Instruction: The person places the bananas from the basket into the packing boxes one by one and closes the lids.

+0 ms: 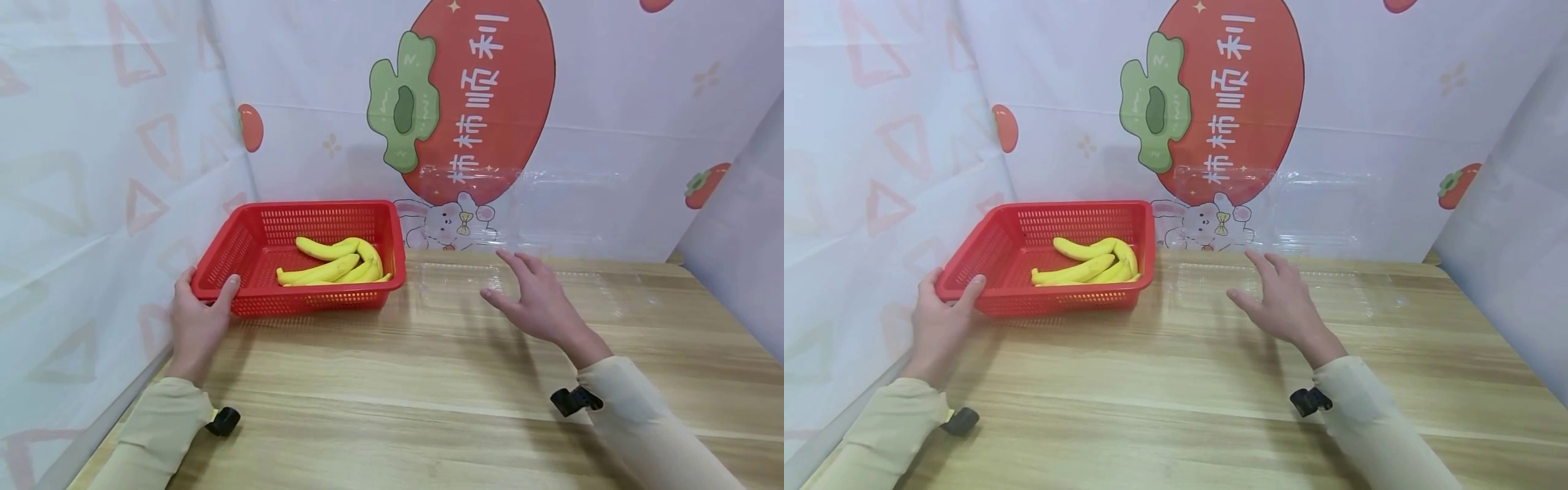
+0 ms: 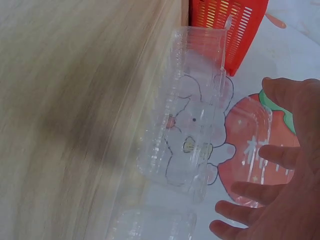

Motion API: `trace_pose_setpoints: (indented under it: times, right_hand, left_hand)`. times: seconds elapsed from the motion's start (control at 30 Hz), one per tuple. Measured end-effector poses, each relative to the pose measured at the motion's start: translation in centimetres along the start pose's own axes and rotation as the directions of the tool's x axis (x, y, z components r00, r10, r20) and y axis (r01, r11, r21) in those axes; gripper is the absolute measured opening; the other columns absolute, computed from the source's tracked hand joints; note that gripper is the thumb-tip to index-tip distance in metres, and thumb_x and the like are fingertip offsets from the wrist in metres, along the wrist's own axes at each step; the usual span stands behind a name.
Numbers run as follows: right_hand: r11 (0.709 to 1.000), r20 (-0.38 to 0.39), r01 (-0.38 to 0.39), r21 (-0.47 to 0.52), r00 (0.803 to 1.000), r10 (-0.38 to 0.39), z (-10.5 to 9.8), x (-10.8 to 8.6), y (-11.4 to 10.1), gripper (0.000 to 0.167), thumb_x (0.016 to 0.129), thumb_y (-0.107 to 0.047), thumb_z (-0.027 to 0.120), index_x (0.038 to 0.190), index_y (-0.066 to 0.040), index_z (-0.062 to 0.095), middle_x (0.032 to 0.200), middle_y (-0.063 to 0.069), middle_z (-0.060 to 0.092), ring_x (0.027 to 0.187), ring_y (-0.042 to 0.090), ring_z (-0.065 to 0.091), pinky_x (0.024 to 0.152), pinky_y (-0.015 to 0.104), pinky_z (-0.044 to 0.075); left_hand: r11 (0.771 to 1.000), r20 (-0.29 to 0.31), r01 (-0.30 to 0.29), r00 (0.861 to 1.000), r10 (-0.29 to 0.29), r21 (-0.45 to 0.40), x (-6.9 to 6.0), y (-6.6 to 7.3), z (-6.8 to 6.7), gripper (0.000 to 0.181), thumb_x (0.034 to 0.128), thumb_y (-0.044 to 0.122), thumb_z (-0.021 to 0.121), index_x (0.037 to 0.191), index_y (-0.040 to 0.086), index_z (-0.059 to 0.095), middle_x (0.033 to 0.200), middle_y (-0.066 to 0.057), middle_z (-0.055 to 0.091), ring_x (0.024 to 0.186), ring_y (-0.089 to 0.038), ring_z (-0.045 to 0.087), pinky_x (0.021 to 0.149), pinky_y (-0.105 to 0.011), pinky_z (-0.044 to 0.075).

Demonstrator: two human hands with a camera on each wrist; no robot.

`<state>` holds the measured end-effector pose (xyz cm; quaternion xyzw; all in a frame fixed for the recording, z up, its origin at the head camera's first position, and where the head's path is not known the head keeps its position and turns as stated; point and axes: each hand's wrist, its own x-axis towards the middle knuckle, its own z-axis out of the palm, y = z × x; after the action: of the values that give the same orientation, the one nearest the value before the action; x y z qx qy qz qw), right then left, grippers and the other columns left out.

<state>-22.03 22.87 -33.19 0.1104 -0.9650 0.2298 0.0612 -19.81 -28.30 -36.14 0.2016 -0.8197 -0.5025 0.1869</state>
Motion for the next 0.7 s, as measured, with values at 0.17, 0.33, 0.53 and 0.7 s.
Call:
trace_pose_setpoints:
  times: [0.17, 0.33, 0.53, 0.7]
  right_hand:
    - [1.000, -0.003, -0.012, 0.029, 1.000, 0.012, 0.0, 0.3, -0.6, 0.089, 0.099, -0.055, 0.067, 0.169, -0.017, 0.027, 0.169, 0.026, 0.030, 0.155, 0.051, 0.028, 0.119, 0.077, 0.030]
    - [0.997, -0.005, -0.022, 0.071, 1.000, 0.022, 0.1, 0.9, -1.4, 0.089, 0.099, -0.055, 0.068, 0.169, -0.017, 0.027, 0.170, 0.024, 0.030, 0.156, 0.048, 0.028, 0.121, 0.075, 0.030]
    - [0.994, -0.020, -0.014, 0.108, 1.000, 0.016, 0.3, 1.7, -2.1, 0.087, 0.100, -0.049, 0.069, 0.170, -0.020, 0.027, 0.170, 0.022, 0.032, 0.156, 0.047, 0.029, 0.121, 0.074, 0.032]
    - [0.991, -0.028, -0.033, 0.131, 0.999, 0.038, 0.3, 2.5, -2.9, 0.086, 0.100, -0.051, 0.068, 0.170, -0.021, 0.028, 0.172, 0.019, 0.032, 0.157, 0.045, 0.029, 0.120, 0.074, 0.033]
  left_hand:
    - [1.000, 0.002, -0.004, 1.000, 0.004, -0.007, 0.1, -0.3, 0.1, 0.094, 0.1003, 0.057, 0.061, 0.172, 0.019, 0.013, 0.171, -0.011, 0.036, 0.150, -0.031, 0.042, 0.124, -0.054, 0.040]
    - [1.000, 0.017, 0.005, 1.000, -0.005, -0.013, 0.2, -0.4, 0.0, 0.093, 0.1012, 0.057, 0.060, 0.172, 0.020, 0.011, 0.172, -0.009, 0.033, 0.151, -0.030, 0.040, 0.124, -0.055, 0.041]
    - [1.000, 0.010, -0.001, 1.000, 0.001, -0.015, 0.2, -0.4, 0.1, 0.092, 0.1021, 0.055, 0.059, 0.172, 0.020, 0.011, 0.173, -0.010, 0.032, 0.152, -0.031, 0.041, 0.126, -0.053, 0.038]
    - [1.000, 0.014, -0.002, 1.000, 0.002, -0.019, 0.2, -0.4, 0.2, 0.091, 0.1025, 0.054, 0.059, 0.172, 0.021, 0.011, 0.173, -0.009, 0.033, 0.152, -0.030, 0.042, 0.125, -0.053, 0.040]
